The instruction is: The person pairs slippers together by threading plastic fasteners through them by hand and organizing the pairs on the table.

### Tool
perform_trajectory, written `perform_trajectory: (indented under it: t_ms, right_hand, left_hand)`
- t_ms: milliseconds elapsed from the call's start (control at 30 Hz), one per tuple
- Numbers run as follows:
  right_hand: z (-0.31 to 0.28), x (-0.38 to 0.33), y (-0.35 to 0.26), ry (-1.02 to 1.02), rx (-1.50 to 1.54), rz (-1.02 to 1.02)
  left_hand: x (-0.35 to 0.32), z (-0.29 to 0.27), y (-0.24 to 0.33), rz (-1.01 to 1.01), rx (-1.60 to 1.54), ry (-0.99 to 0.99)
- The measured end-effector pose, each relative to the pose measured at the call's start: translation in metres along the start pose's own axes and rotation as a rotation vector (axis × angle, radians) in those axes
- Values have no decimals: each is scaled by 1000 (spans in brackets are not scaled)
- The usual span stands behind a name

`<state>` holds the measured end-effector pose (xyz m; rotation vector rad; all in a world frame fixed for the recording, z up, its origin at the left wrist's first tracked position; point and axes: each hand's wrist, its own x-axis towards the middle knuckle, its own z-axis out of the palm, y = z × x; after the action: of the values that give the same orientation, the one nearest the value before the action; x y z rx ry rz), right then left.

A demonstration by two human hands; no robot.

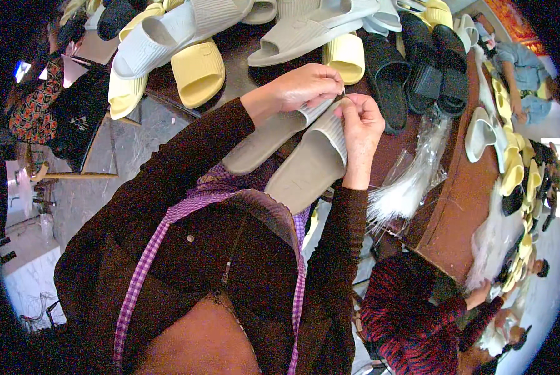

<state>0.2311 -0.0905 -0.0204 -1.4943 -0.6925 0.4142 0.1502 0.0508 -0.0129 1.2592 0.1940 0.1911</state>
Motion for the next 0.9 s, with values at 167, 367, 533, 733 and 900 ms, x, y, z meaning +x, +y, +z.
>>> perform_trajectory:
  t_ms: [167,367,533,733,900]
  right_hand:
    - [-1,0,2,-2,-17,-36]
    - [-1,-1,1,24,-21,-1]
    - [1,-1,-1,42,-54,-17]
    - [0,-3,1,29,-62,-24]
    - [-7,6,4,70,-256,-170]
  left_hand:
    - [0,1,-1,30,83,7]
    - [-5,6,3,64,233,74]
    - [-3,6,-1,66,208,69]
    - [4,1,-10,257,442,17]
    - [6,3,-4,207,508,12]
